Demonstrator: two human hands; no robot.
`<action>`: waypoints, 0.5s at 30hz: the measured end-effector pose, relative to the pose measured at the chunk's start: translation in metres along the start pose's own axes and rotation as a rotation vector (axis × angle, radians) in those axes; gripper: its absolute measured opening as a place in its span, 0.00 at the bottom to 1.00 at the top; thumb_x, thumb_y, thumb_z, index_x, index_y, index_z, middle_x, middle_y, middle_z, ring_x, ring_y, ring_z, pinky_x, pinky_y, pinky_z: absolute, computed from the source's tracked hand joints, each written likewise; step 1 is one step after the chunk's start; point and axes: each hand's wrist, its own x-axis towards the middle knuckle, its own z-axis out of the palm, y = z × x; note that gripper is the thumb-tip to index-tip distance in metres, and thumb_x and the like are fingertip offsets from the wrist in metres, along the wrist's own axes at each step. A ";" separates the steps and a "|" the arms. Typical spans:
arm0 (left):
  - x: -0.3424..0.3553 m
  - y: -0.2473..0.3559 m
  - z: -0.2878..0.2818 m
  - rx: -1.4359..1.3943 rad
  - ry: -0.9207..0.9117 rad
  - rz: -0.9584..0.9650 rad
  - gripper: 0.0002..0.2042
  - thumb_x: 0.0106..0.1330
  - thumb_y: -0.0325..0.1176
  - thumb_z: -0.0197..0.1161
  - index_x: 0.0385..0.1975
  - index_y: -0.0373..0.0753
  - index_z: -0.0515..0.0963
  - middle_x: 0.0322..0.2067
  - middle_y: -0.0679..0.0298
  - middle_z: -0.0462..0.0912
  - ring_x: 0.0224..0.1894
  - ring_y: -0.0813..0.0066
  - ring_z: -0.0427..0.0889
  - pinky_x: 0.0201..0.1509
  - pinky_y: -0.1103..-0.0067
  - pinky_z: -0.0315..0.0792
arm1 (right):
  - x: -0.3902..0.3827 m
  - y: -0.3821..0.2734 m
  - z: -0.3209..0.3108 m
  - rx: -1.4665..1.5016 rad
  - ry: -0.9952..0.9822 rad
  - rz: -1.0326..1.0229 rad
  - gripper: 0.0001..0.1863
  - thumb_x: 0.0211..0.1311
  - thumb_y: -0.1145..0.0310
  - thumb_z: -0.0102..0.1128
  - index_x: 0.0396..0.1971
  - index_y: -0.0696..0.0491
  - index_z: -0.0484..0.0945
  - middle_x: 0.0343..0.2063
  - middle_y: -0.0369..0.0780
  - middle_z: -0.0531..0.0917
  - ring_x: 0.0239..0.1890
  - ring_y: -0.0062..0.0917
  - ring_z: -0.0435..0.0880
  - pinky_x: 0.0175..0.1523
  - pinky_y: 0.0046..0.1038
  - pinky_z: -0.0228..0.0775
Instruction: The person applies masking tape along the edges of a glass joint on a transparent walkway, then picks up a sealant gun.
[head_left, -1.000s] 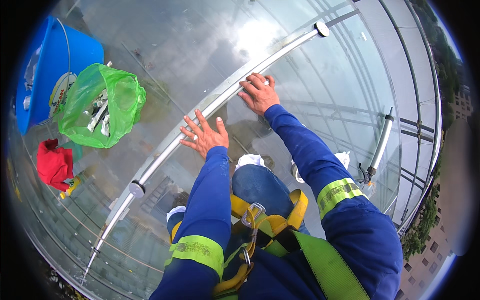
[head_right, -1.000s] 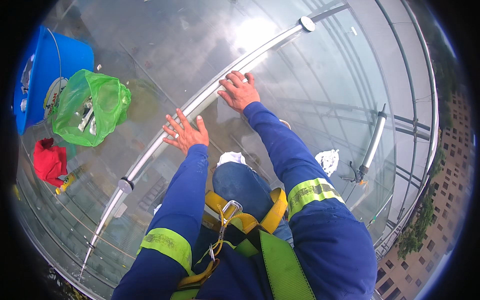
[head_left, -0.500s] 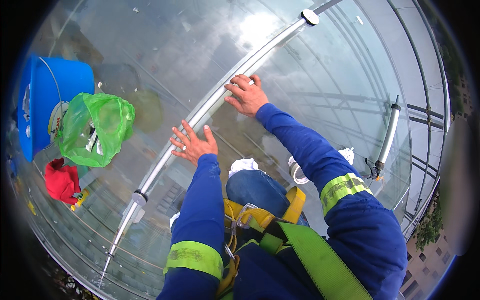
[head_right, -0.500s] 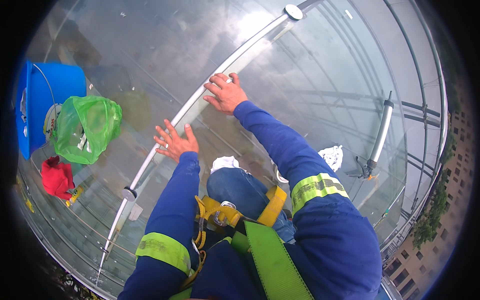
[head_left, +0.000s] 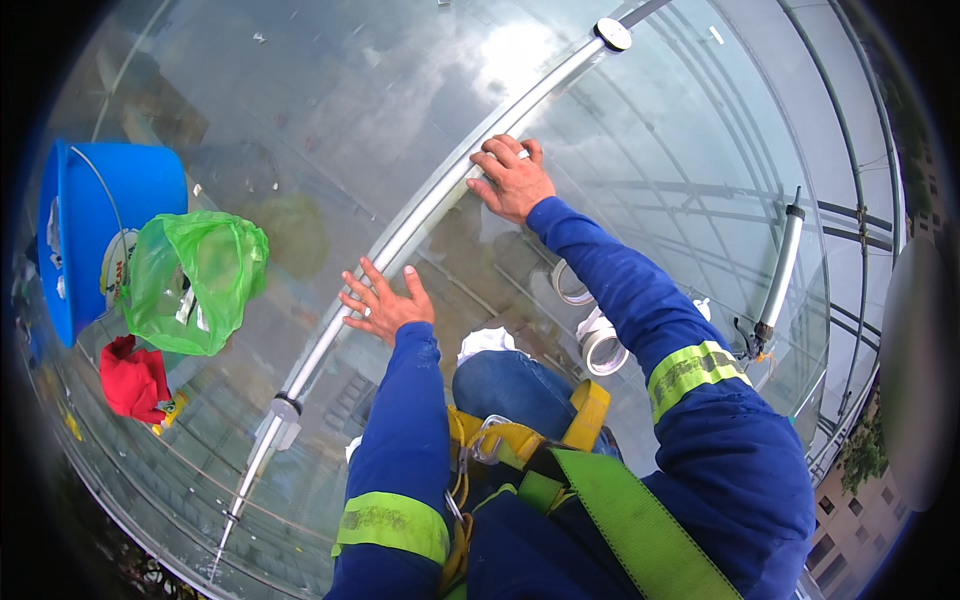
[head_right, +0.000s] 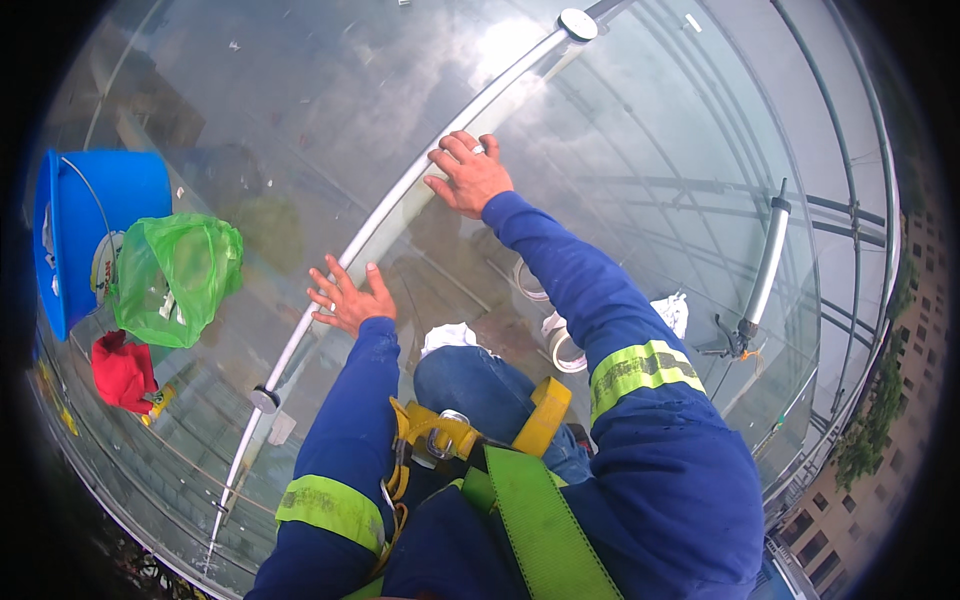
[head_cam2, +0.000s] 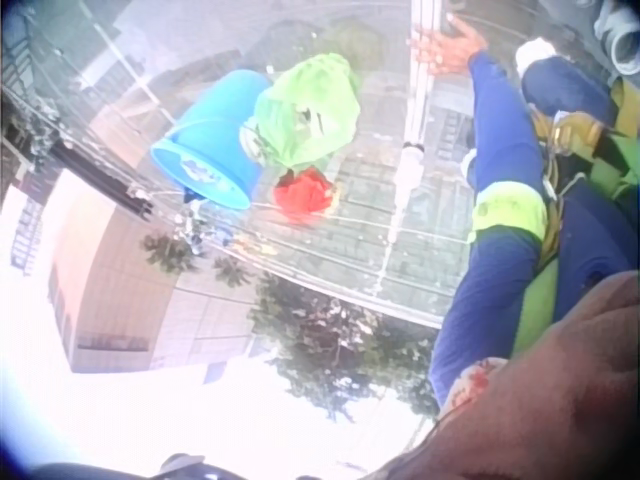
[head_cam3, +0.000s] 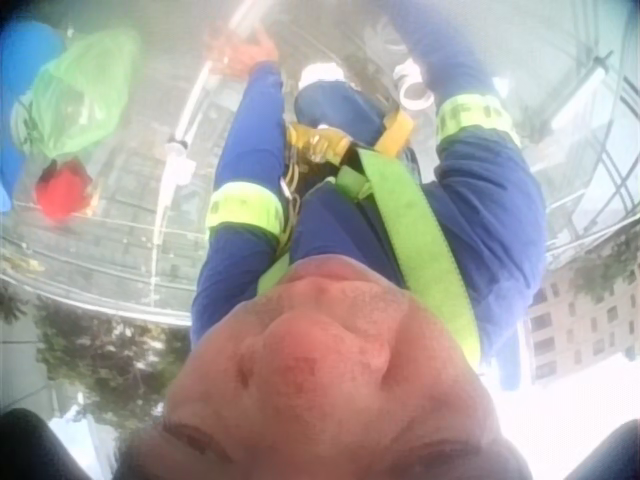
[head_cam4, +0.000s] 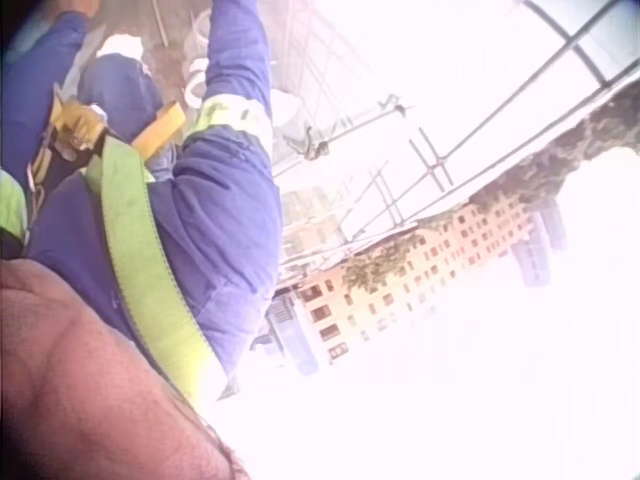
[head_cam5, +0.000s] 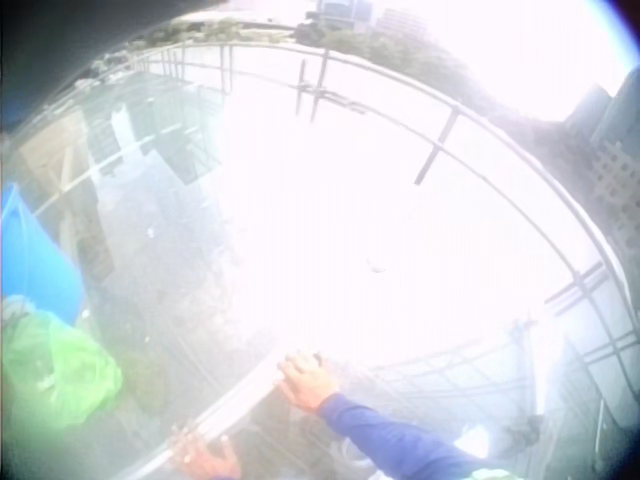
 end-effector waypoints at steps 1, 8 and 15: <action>-0.001 0.000 0.000 0.008 -0.012 -0.003 0.39 0.70 0.62 0.52 0.78 0.53 0.54 0.78 0.52 0.47 0.78 0.40 0.43 0.76 0.40 0.33 | -0.001 0.003 0.000 0.014 -0.004 0.003 0.21 0.67 0.49 0.62 0.53 0.45 0.79 0.53 0.36 0.75 0.63 0.30 0.71 0.65 0.52 0.54; -0.002 0.000 0.000 0.030 -0.007 -0.012 0.38 0.71 0.62 0.51 0.78 0.53 0.53 0.78 0.52 0.47 0.78 0.41 0.44 0.76 0.41 0.34 | 0.016 0.064 -0.017 -0.006 0.130 0.049 0.18 0.67 0.49 0.62 0.50 0.42 0.81 0.53 0.35 0.77 0.64 0.30 0.71 0.66 0.51 0.54; -0.002 -0.002 0.002 0.065 0.013 0.005 0.38 0.71 0.62 0.50 0.78 0.53 0.54 0.78 0.53 0.48 0.78 0.42 0.46 0.76 0.41 0.36 | 0.017 0.063 -0.016 -0.018 0.096 0.064 0.17 0.67 0.52 0.63 0.51 0.43 0.80 0.53 0.35 0.78 0.64 0.31 0.71 0.65 0.49 0.53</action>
